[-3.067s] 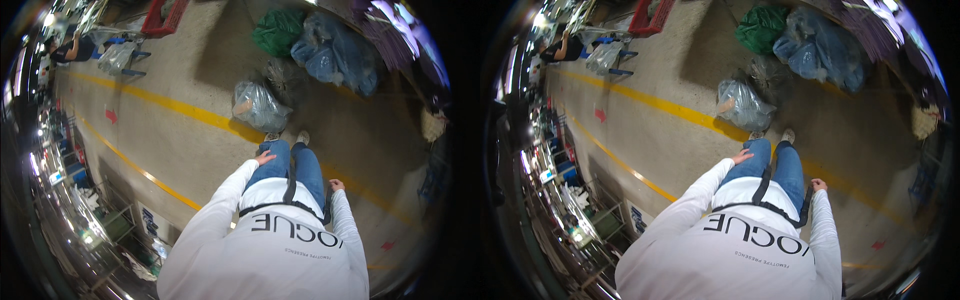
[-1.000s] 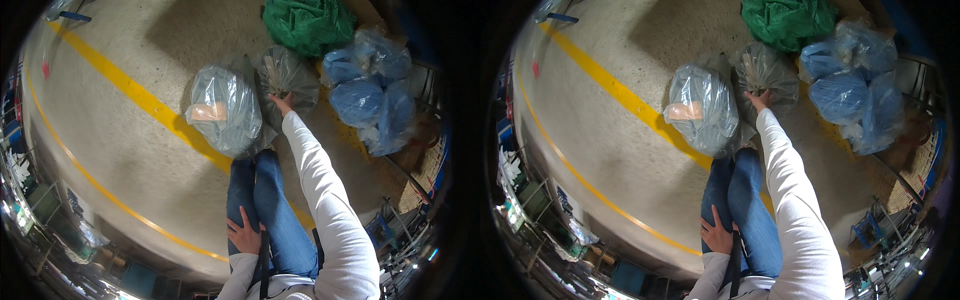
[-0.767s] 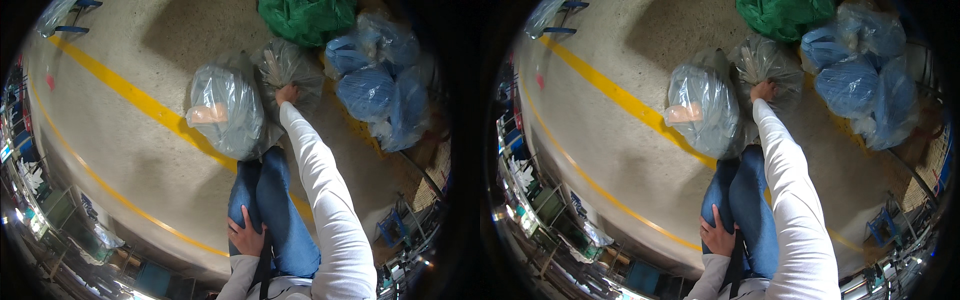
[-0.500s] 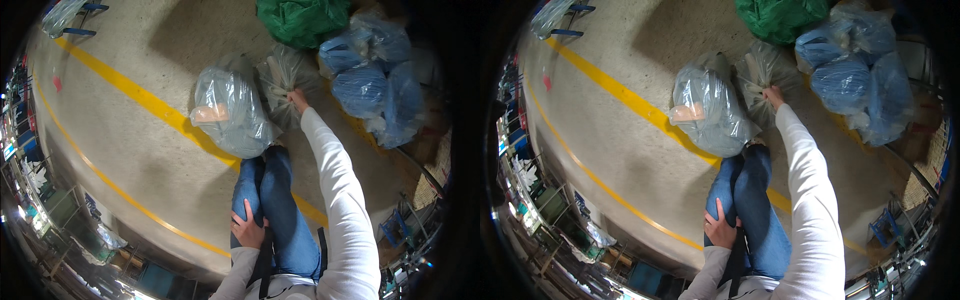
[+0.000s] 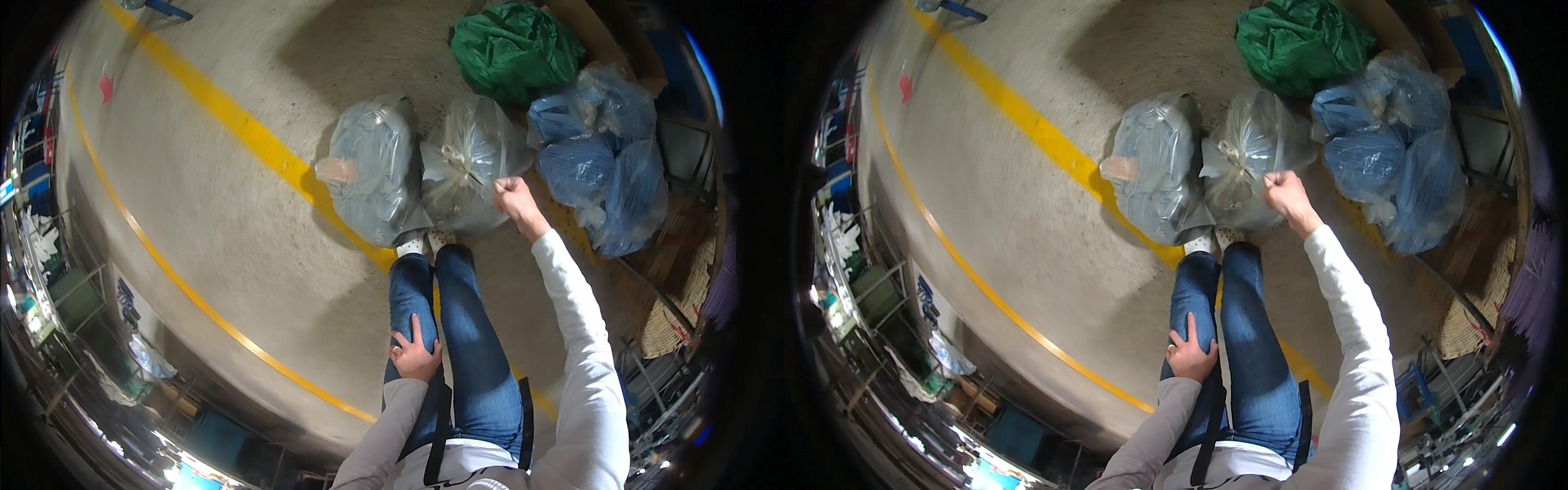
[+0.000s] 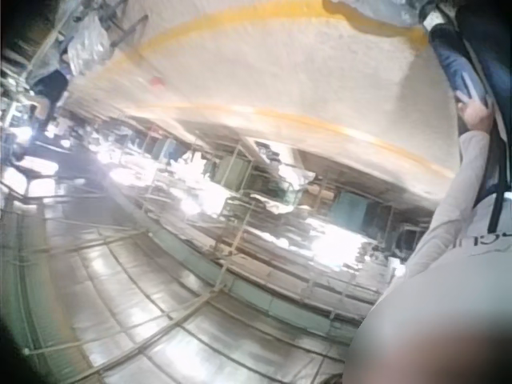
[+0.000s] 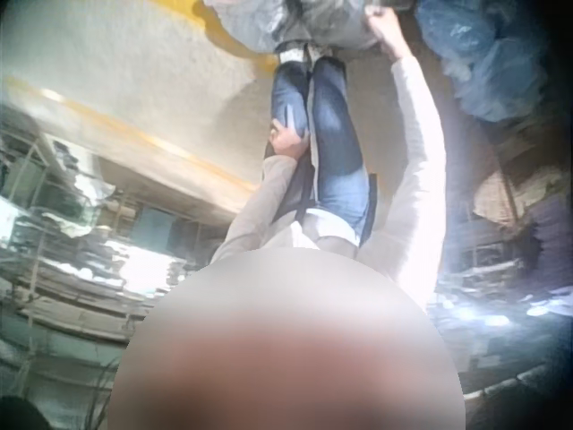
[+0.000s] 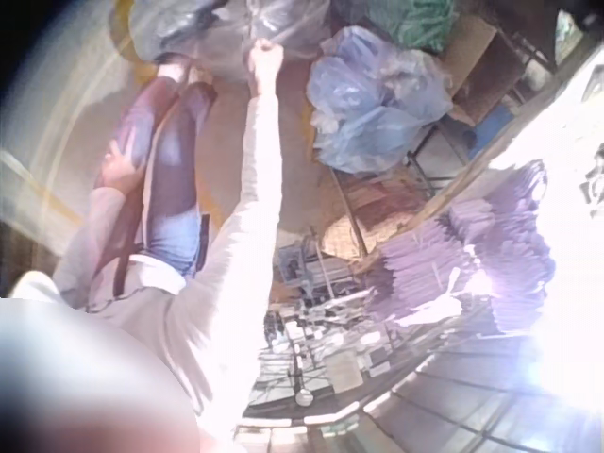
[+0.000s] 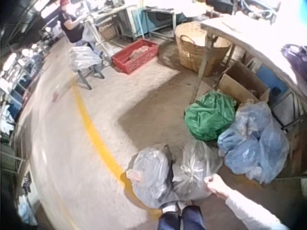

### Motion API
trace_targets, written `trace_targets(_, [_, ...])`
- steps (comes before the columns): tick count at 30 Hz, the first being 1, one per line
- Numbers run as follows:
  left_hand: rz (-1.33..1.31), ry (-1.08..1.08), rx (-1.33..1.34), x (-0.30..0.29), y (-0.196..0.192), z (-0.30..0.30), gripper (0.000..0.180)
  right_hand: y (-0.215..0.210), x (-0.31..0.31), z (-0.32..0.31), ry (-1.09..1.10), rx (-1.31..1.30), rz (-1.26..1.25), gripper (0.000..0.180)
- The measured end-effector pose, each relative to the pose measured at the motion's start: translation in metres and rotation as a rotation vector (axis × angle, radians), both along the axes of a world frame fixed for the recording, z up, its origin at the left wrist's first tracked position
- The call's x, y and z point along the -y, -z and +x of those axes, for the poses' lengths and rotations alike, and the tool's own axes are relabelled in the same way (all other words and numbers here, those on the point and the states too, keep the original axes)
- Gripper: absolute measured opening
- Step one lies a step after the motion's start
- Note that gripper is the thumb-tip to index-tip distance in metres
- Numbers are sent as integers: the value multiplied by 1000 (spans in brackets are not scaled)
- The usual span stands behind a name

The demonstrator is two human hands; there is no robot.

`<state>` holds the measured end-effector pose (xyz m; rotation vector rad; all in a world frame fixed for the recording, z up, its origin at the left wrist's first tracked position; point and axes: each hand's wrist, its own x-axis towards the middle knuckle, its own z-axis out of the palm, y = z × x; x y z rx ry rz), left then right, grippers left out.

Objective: The person inspects white fabric shoe parts by picking them up, turning them over, and checking edges and holes. They then walk to another table, pick up a plastic bag, and write on a notepad with a pen.

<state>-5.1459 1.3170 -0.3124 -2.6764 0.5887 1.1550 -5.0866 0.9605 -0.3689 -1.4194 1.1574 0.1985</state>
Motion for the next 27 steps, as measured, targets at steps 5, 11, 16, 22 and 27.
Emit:
trace_targets(5, [-319, -192, -23, 4, 16, 22, 63, -107, -6, -8, -200, -21, -52, 22])
trace_targets(11, [-1041, -490, 40, 67, 32, 84, 55, -197, -66, 1, -358, 175, 121, 25])
trace_targets(16, [-1052, -392, 73, 80, 7, 130, 54, -255, -102, 35, -340, 254, 259, 27])
trace_targets(22, [-1085, -485, -125, 29, -2, 154, 30, -258, -111, 49, -248, 398, 319, 30])
trace_targets(27, [-1015, -308, 132, 23, 35, 167, 35, -127, -91, 57, -59, 307, 170, 29])
